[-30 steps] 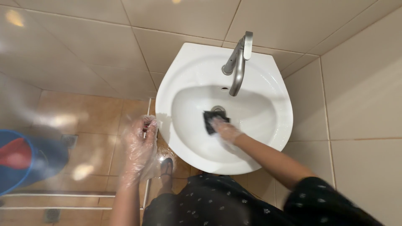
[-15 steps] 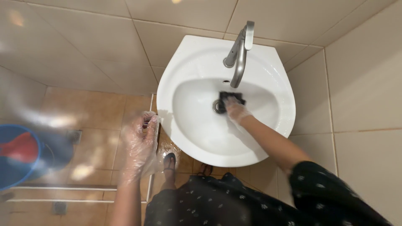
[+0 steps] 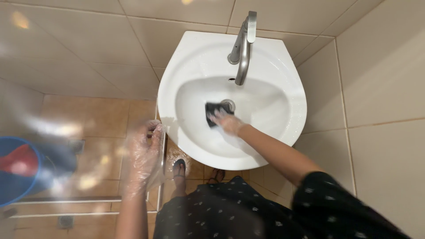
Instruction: The person walks into the bathroom, puts on plastic gloves, and cleans a white pedestal sink. They apply a blue cleaning liquid to the sink basin and scrub it with a dark sponge, then rinse the sponge under running water.
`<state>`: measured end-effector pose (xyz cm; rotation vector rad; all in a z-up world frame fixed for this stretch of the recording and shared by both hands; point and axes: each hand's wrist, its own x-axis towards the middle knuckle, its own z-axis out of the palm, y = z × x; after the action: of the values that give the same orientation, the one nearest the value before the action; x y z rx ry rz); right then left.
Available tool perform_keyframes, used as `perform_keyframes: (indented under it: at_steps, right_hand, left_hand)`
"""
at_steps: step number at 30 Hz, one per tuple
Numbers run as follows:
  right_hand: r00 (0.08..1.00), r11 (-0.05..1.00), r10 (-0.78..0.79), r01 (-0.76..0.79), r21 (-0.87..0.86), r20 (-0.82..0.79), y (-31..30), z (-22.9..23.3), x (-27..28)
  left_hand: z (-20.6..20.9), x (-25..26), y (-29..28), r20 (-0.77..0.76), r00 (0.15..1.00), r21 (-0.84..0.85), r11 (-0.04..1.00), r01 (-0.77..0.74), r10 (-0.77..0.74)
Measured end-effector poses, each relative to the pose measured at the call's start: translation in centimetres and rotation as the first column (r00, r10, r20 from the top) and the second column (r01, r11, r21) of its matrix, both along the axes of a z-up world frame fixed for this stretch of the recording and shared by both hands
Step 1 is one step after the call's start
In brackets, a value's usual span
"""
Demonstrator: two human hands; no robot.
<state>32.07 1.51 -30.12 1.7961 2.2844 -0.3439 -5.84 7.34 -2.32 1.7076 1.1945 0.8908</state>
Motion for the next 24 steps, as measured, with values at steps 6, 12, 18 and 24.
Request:
perform_keyframes:
  at_steps: [6, 12, 18, 24]
  right_hand:
    - [0.972, 0.975, -0.212, 0.217, -0.046, 0.1, 2.9, 3.5, 3.8]
    - [0.997, 0.999, 0.045, -0.044, 0.024, -0.065, 0.4, -1.0, -0.3]
    - [0.993, 0.993, -0.092, 0.086, 0.076, 0.07, 2.9, -1.3, 4.9]
    - [0.994, 0.995, -0.1, 0.101, -0.013, 0.041, 0.0, -0.6, 4.6]
  left_hand:
    - [1.4, -0.3, -0.9, -0.13, 0.99, 0.107, 0.993, -0.045, 0.059]
    - [2.6, -0.3, -1.8, -0.213, 0.974, -0.006, 0.997, -0.076, 0.073]
    - [3.7, 0.3, -2.5, -0.226, 0.97, -0.018, 0.996, -0.091, 0.084]
    - [3.6, 0.4, -2.4, -0.144, 0.986, -0.024, 0.996, -0.09, 0.086]
